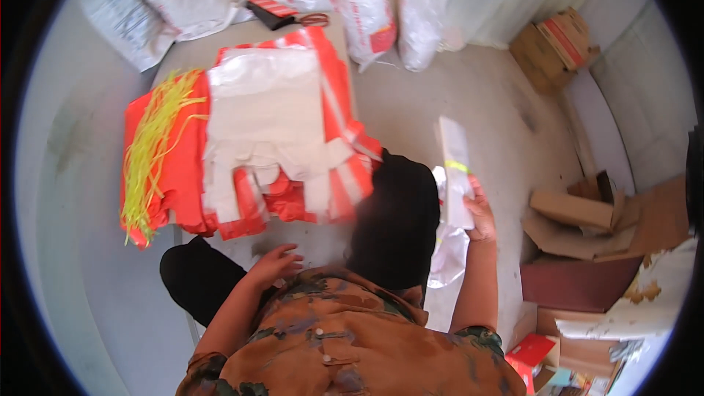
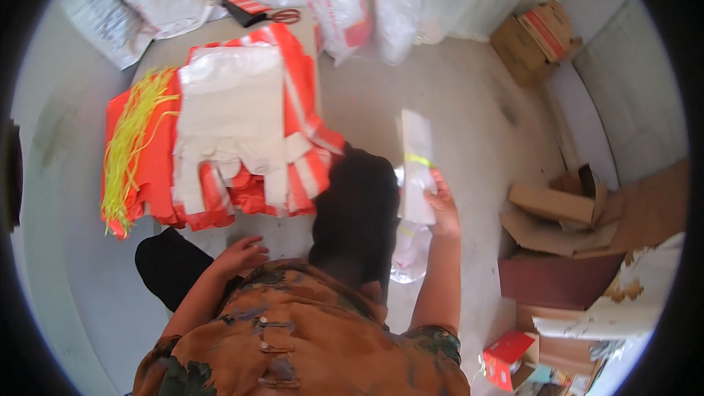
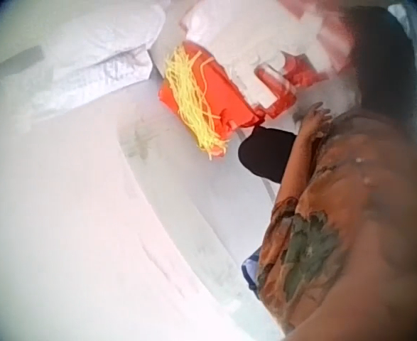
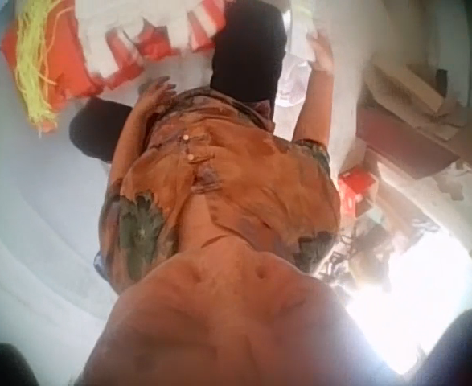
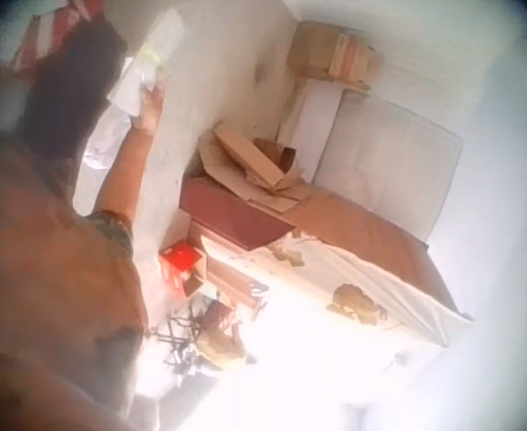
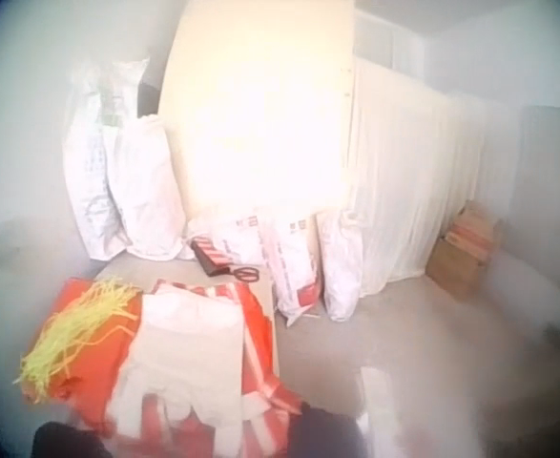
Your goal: The person separates a plastic bag from a stack, folds it in half, and ties a yellow plastic strip around it to secure the bundle.
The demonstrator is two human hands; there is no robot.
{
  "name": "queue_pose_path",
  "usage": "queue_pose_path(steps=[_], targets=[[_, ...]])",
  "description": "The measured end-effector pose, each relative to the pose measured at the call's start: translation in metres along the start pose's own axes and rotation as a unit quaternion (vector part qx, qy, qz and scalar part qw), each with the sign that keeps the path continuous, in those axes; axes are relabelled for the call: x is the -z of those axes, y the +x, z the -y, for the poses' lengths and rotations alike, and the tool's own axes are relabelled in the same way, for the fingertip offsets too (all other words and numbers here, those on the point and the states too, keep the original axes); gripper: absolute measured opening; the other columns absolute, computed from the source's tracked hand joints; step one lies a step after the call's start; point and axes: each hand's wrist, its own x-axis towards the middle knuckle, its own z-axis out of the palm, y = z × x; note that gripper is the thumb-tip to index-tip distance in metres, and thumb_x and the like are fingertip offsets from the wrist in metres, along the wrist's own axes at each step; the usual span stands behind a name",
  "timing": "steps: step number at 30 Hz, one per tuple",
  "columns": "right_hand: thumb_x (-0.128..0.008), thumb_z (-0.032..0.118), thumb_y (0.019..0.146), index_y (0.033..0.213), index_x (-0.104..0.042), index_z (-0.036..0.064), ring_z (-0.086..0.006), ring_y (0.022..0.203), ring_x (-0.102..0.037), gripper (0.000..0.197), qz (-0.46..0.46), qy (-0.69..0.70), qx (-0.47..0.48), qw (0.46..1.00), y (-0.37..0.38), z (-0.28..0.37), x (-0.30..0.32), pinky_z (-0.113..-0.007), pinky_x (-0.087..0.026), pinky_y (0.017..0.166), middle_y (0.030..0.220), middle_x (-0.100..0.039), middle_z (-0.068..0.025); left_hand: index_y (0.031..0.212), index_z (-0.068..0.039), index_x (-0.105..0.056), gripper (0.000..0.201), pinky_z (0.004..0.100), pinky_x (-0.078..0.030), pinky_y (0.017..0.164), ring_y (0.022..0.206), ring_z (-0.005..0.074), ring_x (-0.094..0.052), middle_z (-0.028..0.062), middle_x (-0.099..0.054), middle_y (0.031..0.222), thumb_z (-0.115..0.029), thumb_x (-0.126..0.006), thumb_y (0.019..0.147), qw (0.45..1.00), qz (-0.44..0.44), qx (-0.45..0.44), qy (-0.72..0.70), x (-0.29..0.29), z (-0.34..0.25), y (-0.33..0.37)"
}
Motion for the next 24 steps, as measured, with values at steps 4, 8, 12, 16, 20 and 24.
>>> queue_pose_path(steps=[4, 8, 12, 16, 20, 24], targets=[[-0.071, -0.003, 0.088, 0.155, -0.046, 0.0093, -0.0297, 0.117, -0.068, 0.072, -0.181, -0.131, -0.143, 0.964, -0.049, -0.072, 0.125, -0.043, -0.058, 0.1, 0.14, -0.063, -0.0138, 0.151, -0.005, -0.044, 0.051, 0.0417, -0.057, 0.094, 0.114, 0.0306, -0.067, 0.0175, -0.063, 0.132, -0.027, -0.059, 0.107, 0.996, -0.031, 0.083, -0.034, 0.059, 0.075, 0.051], [-0.069, 0.001, 0.089, 0.151, -0.053, 0.0052, -0.0292, 0.124, -0.06, 0.064, -0.223, -0.25, -0.263, 0.905, -0.081, -0.134, 0.175, -0.038, -0.05, 0.103, 0.142, -0.059, -0.0154, 0.147, -0.003, -0.046, 0.047, 0.0416, -0.058, 0.09, 0.111, 0.0305, -0.067, 0.0175, -0.065, 0.127, -0.024, -0.057, 0.107, 0.995, -0.073, 0.059, -0.027, 0.031, 0.036, 0.037], [-0.066, -0.009, 0.086, 0.155, -0.047, 0.0069, -0.0275, 0.114, -0.067, 0.073, -0.197, -0.328, -0.243, 0.891, -0.057, -0.16, 0.192, -0.037, -0.056, 0.098, 0.137, -0.063, -0.0145, 0.147, -0.002, -0.046, 0.046, 0.0399, -0.056, 0.093, 0.113, 0.0289, -0.066, 0.0165, -0.065, 0.127, -0.022, -0.057, 0.106, 0.996, -0.02, 0.075, 0.035, 0.075, 0.079, 0.067], [-0.066, -0.01, 0.083, 0.155, -0.046, 0.0063, -0.0274, 0.12, -0.064, 0.076, -0.22, -0.336, -0.154, 0.903, -0.04, -0.159, 0.192, -0.035, -0.054, 0.099, 0.143, -0.058, -0.0166, 0.148, -0.004, -0.045, 0.047, 0.0395, -0.053, 0.098, 0.114, 0.0273, -0.064, 0.0158, -0.065, 0.126, -0.022, -0.056, 0.106, 0.996, -0.051, 0.071, 0.021, 0.055, 0.073, 0.063], [-0.069, -0.012, 0.08, 0.165, -0.022, 0.0116, -0.0299, 0.119, -0.063, 0.099, -0.292, -0.268, -0.167, 0.903, -0.051, -0.229, 0.221, -0.037, -0.055, 0.097, 0.141, -0.057, -0.0219, 0.149, -0.004, -0.044, 0.047, 0.0388, -0.053, 0.097, 0.114, 0.0275, -0.064, 0.0159, -0.065, 0.126, -0.022, -0.056, 0.107, 0.992, -0.071, 0.101, 0.012, 0.061, 0.072, 0.06], [-0.075, -0.004, 0.078, 0.167, -0.016, 0.0152, -0.0312, 0.1, -0.069, 0.108, -0.372, -0.239, -0.235, 0.866, -0.077, -0.315, 0.283, -0.042, -0.058, 0.084, 0.123, -0.066, -0.0219, 0.148, -0.007, -0.045, 0.048, 0.0373, -0.053, 0.094, 0.113, 0.0272, -0.065, 0.016, -0.067, 0.123, -0.022, -0.059, 0.105, 0.998, -0.014, 0.066, -0.012, 0.067, 0.082, 0.071]])
